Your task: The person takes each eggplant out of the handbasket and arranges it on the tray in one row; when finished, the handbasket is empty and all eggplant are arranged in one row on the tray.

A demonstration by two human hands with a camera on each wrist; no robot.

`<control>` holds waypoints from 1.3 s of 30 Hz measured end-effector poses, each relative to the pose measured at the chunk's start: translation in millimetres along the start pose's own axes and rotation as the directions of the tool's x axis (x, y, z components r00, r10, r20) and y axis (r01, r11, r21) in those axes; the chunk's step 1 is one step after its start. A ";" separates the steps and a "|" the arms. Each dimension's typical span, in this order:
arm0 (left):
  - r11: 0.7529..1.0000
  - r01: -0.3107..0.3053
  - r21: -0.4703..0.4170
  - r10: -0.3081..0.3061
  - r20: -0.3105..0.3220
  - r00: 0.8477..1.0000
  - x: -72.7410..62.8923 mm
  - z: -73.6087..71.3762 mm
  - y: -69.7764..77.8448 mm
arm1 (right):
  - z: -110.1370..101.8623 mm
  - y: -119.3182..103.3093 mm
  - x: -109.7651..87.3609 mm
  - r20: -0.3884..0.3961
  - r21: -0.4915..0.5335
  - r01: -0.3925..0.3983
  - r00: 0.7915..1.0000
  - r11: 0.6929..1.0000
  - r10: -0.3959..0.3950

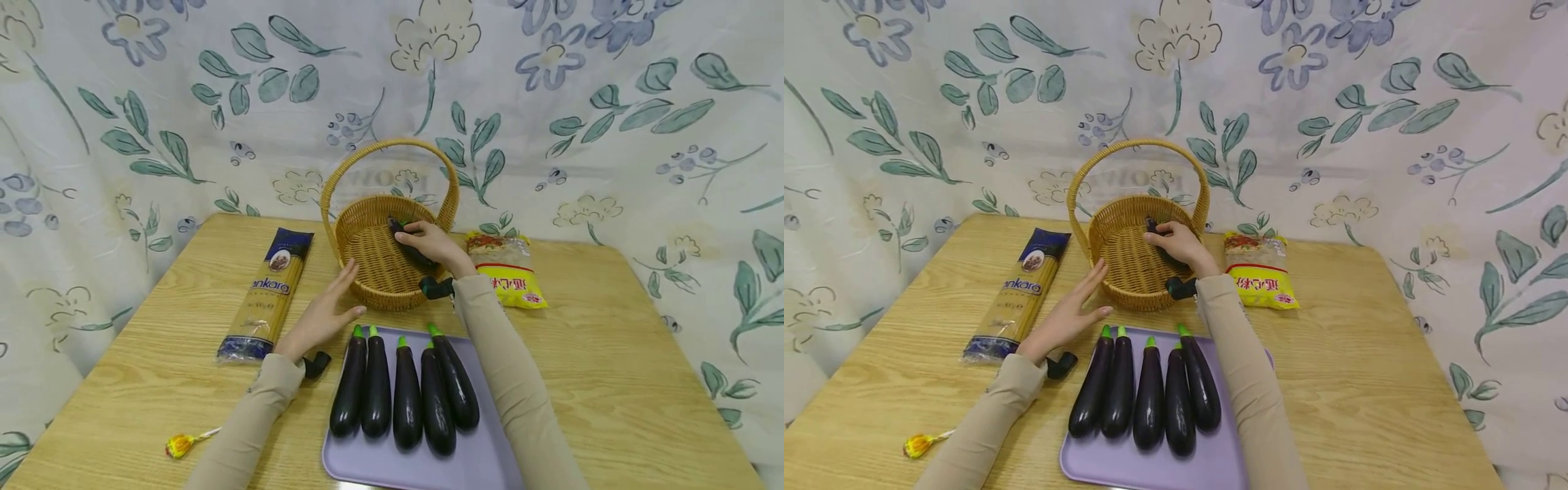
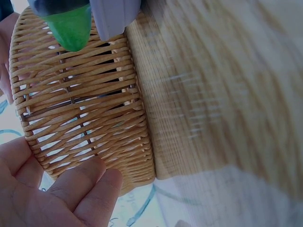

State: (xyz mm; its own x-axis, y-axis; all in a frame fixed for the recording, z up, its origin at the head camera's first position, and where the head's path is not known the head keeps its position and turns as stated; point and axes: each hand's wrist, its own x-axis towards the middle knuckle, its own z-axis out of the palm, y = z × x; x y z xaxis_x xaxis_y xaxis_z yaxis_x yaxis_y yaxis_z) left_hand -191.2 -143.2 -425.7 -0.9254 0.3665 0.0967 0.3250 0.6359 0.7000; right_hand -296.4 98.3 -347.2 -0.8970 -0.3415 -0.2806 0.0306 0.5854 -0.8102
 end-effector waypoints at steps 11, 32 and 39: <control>1.000 0.001 -0.004 -0.001 -0.008 1.000 -0.7 0.0 0.7 | 6.8 -3.5 7.1 -0.003 0.001 0.004 1.000 1.000 -0.004; 1.000 0.001 -0.003 -0.001 -0.005 1.000 -2.3 1.8 0.6 | 17.2 14.9 38.4 -0.010 -0.068 0.064 0.998 0.996 -0.065; 1.000 0.005 -0.009 -0.005 -0.010 1.000 -1.6 1.6 0.9 | 29.3 18.0 52.7 -0.047 -0.137 0.098 0.993 0.986 -0.105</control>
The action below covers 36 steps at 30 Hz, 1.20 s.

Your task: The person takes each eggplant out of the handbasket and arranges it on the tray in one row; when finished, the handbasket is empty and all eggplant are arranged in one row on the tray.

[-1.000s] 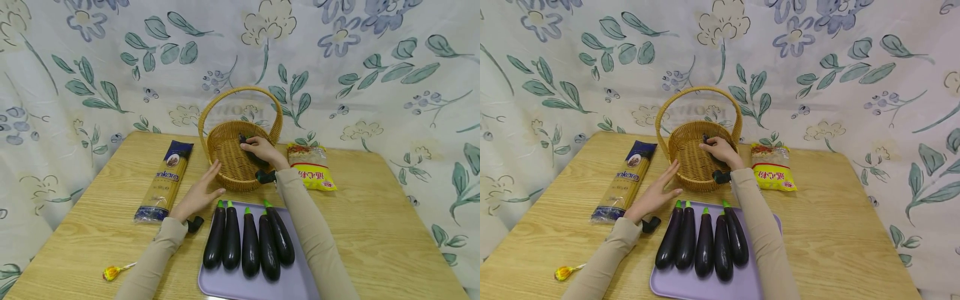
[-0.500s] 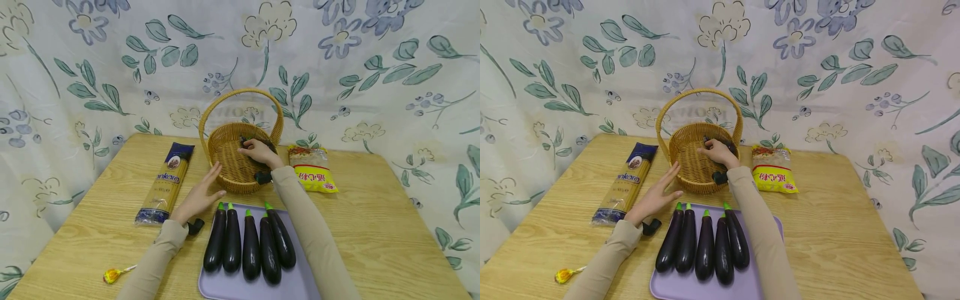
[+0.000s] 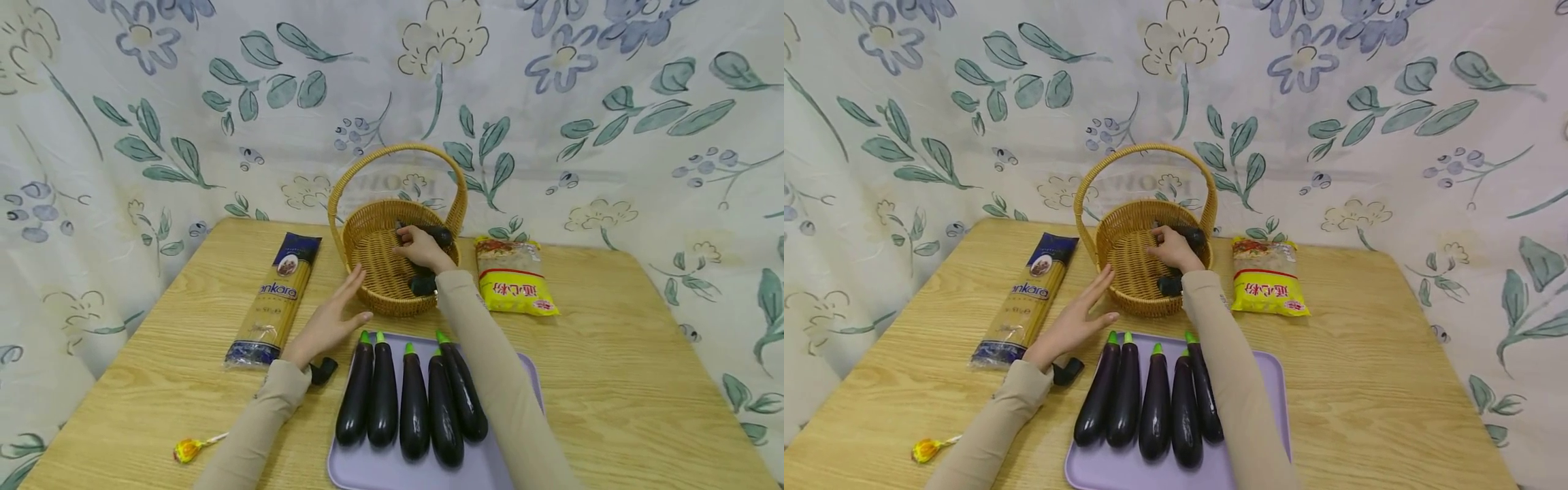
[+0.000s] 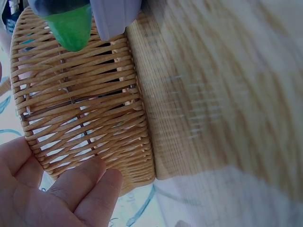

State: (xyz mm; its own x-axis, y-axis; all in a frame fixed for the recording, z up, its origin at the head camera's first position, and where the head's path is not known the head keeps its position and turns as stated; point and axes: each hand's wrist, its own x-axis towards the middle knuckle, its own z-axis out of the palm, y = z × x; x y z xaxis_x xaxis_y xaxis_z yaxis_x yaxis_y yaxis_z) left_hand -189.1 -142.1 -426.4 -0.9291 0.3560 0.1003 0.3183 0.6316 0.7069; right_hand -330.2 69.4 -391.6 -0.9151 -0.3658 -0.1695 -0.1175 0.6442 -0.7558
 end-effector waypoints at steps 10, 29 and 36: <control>1.000 -0.008 0.011 0.008 -0.005 1.000 3.0 -2.6 3.3 | 7.1 -5.2 9.0 0.001 -0.215 -0.029 1.000 0.976 0.030; 1.000 0.010 -0.001 -0.010 0.016 1.000 0.7 -0.8 0.9 | 11.4 -2.3 9.9 0.034 -0.100 -0.073 0.996 0.992 0.077; 1.000 -0.007 0.008 0.007 0.006 1.000 -0.4 -0.8 0.3 | 12.3 -5.4 9.7 0.022 -0.024 -0.053 0.998 0.998 0.053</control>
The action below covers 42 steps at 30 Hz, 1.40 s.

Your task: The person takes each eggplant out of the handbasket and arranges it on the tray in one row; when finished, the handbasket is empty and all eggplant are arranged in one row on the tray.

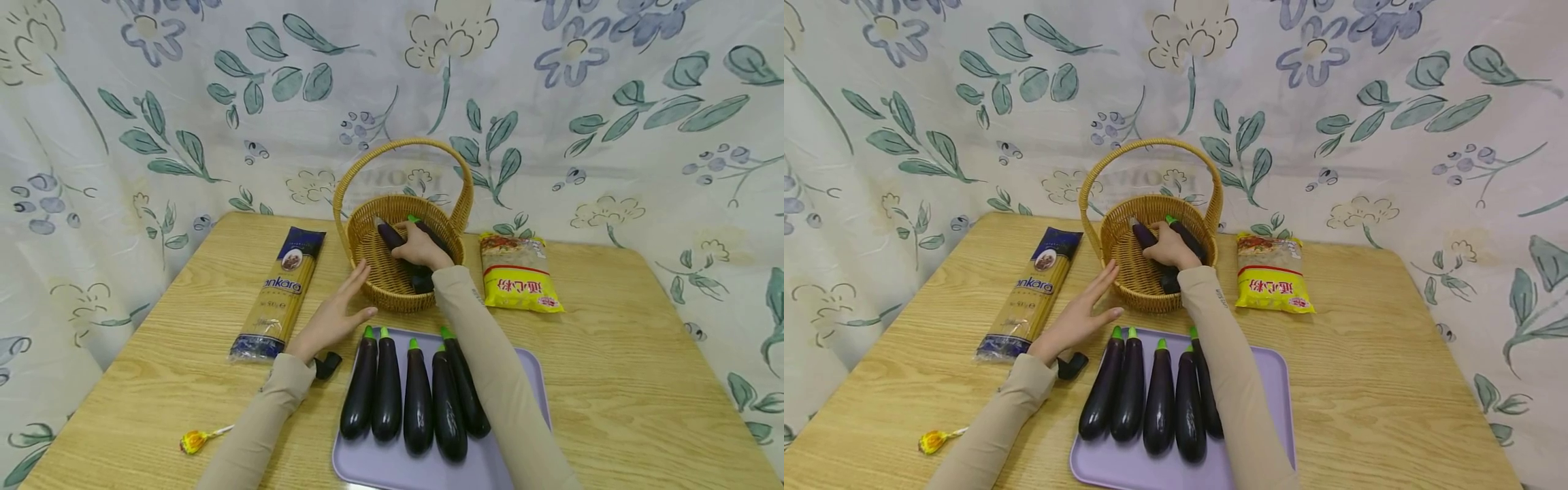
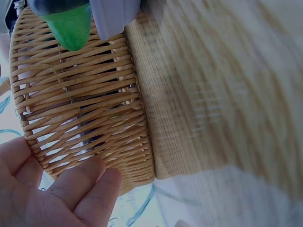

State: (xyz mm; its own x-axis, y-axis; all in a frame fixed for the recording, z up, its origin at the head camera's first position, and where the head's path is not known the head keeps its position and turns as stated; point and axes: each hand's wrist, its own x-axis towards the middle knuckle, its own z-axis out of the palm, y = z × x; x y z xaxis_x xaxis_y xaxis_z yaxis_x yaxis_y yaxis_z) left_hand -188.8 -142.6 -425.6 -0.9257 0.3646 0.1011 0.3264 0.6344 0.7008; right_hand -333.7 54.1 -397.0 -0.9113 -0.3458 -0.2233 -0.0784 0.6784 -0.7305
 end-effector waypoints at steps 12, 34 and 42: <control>1.000 0.000 0.012 0.000 0.012 1.000 0.5 -0.8 -0.4 | -13.1 -11.2 -15.4 -0.015 0.230 0.005 1.000 0.973 -0.001; 1.000 0.021 0.007 -0.022 0.021 1.000 -4.3 0.9 -5.0 | -25.1 -12.0 -47.9 -0.063 0.453 0.033 0.998 0.891 -0.005; 1.000 0.019 0.016 -0.020 0.016 1.000 0.9 -0.2 -1.8 | -36.6 -6.8 -57.8 -0.070 0.538 0.036 0.998 0.842 0.002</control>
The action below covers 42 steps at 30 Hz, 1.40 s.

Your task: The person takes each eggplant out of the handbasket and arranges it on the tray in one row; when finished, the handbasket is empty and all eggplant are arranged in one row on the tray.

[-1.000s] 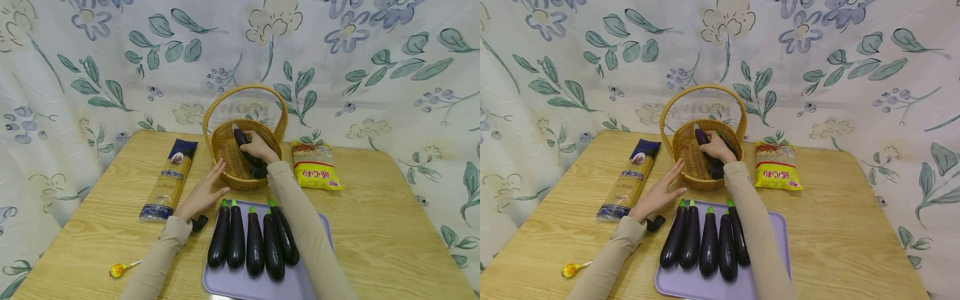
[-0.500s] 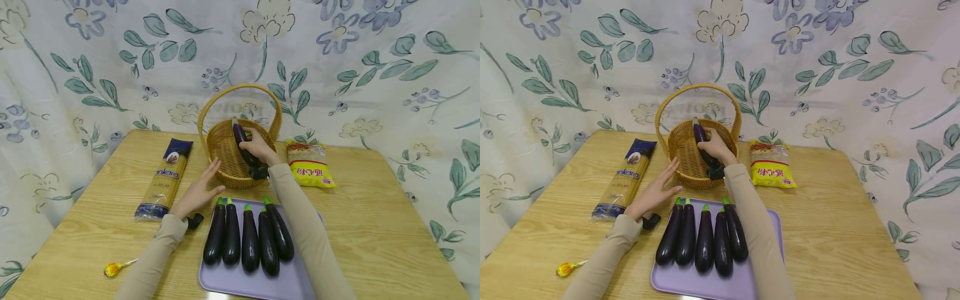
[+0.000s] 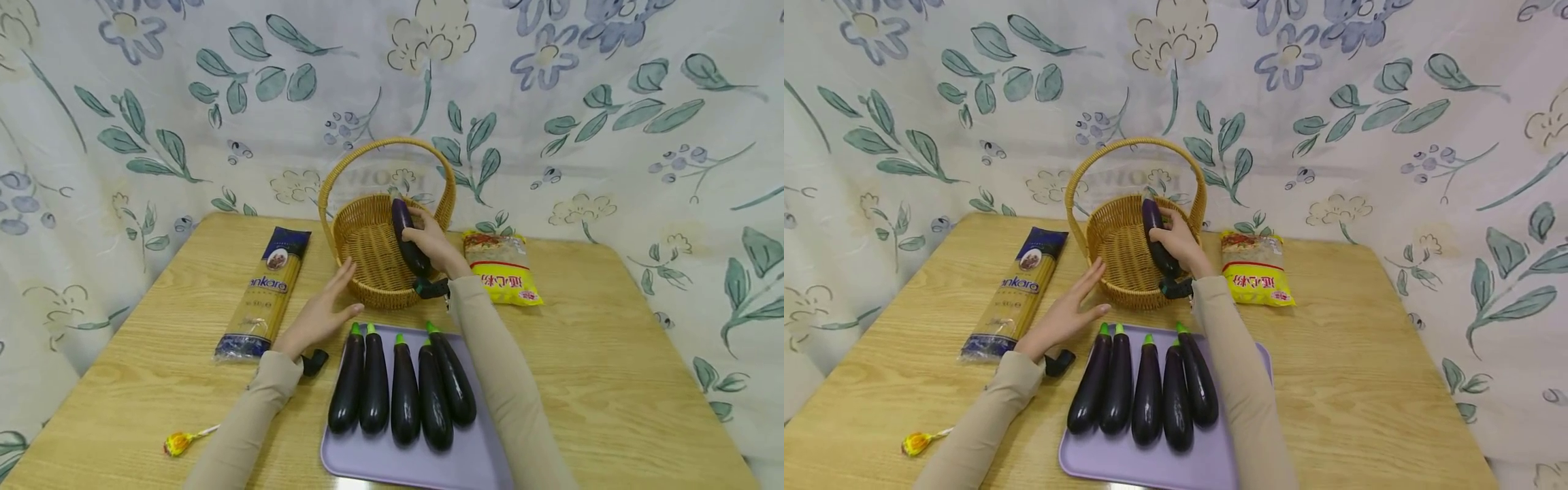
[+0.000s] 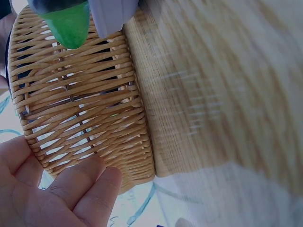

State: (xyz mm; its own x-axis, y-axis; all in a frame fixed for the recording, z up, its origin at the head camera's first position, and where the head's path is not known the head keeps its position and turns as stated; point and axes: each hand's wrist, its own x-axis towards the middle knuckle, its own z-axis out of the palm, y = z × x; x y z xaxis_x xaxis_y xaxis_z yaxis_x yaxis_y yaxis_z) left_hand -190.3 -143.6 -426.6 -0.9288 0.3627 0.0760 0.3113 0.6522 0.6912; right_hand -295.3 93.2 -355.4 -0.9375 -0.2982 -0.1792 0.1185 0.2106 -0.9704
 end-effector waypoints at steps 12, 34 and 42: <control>1.000 -0.022 -0.014 0.022 -0.003 1.000 -0.1 -1.6 1.7 | -6.8 2.2 -13.5 0.028 0.047 0.010 1.000 0.999 -0.012; 1.000 -0.023 -0.003 0.023 -0.001 1.000 0.8 0.1 -2.0 | -15.9 4.3 -53.0 0.033 0.004 0.090 0.995 0.996 -0.090; 1.000 -0.020 0.003 0.020 -0.002 1.000 1.0 0.0 -1.1 | -20.1 6.5 -65.1 0.037 0.018 0.098 0.994 0.995 -0.098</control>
State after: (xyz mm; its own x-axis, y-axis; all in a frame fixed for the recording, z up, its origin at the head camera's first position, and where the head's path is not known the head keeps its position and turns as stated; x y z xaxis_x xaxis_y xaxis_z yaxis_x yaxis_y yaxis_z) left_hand -191.5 -143.9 -427.3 -0.9229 0.3740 0.0915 0.3302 0.6466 0.6876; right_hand -240.0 132.7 -346.8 -0.9318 -0.3519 -0.0888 0.0322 0.1635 -0.9860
